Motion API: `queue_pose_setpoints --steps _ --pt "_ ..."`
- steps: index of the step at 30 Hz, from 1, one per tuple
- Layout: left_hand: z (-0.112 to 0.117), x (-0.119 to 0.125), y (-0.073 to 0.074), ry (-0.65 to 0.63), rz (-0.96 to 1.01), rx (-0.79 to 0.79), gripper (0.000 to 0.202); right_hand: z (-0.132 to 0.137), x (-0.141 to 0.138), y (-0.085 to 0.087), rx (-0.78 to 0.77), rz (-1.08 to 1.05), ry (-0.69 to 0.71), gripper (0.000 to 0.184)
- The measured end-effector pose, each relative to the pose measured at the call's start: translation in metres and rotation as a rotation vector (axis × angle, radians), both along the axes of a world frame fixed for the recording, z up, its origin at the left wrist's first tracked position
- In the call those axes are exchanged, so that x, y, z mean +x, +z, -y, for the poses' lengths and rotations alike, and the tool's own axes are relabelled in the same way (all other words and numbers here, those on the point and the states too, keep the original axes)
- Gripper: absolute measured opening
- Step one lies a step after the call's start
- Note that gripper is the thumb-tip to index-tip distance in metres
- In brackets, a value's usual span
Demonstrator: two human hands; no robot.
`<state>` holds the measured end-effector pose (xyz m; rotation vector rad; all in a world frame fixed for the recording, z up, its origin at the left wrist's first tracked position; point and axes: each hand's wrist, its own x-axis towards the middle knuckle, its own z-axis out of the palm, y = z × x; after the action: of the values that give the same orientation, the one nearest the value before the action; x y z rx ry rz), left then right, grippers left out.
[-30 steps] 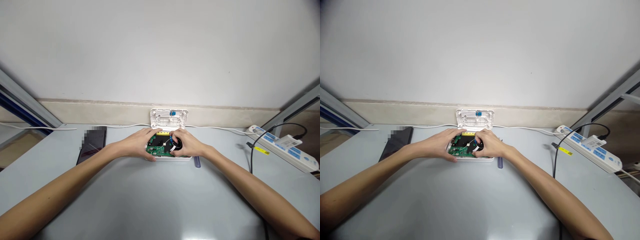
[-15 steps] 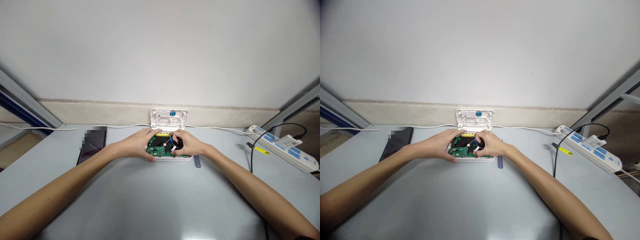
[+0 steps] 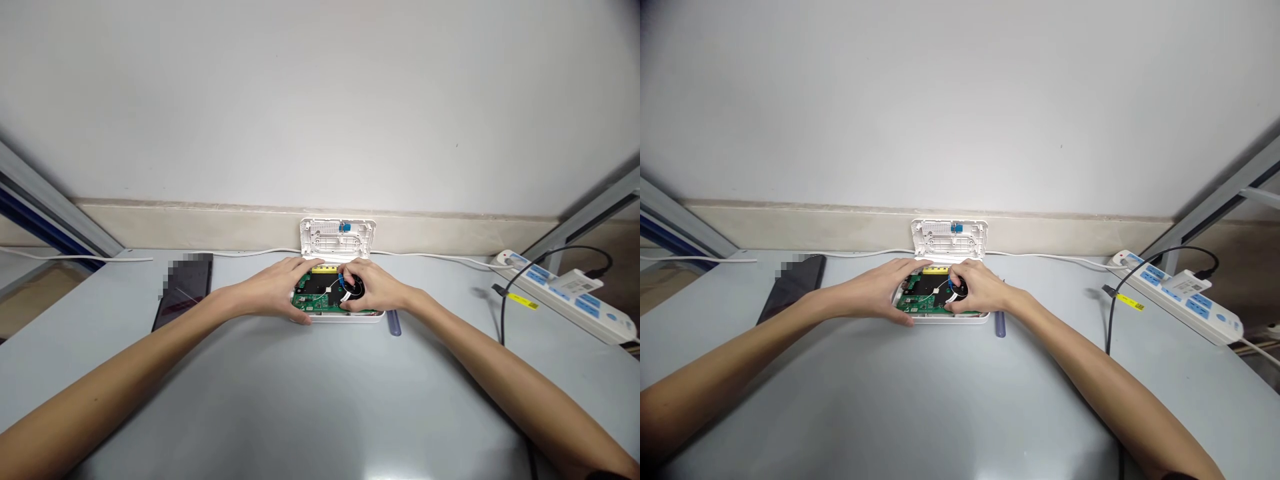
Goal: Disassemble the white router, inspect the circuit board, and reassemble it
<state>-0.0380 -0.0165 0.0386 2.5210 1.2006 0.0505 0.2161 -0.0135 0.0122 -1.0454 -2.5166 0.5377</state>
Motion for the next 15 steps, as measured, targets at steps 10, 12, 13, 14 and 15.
queue_pose_setpoints --steps 10,12,13,14,15 --pt "-0.0006 -0.0012 -0.0009 0.005 0.022 -0.018 0.108 0.0006 0.0003 -0.0002 -0.017 -0.008 -0.008 0.037" --pt "-0.0006 -0.0015 -0.0014 0.005 0.023 -0.013 0.108 0.0005 0.0005 -0.0006 -0.019 -0.011 -0.007 0.037" --pt "-0.0005 -0.0015 -0.0016 0.006 0.023 -0.01 0.109 0.0004 0.0007 -0.0006 -0.021 -0.013 -0.006 0.037" --pt "-0.0004 -0.0014 -0.0017 0.007 0.024 -0.008 0.108 0.0003 0.0009 -0.0007 -0.023 -0.014 -0.006 0.038" --pt "-0.0002 -0.0013 -0.0017 0.008 0.026 -0.007 0.108 0.0002 0.0011 -0.0006 -0.023 -0.016 -0.006 0.038"
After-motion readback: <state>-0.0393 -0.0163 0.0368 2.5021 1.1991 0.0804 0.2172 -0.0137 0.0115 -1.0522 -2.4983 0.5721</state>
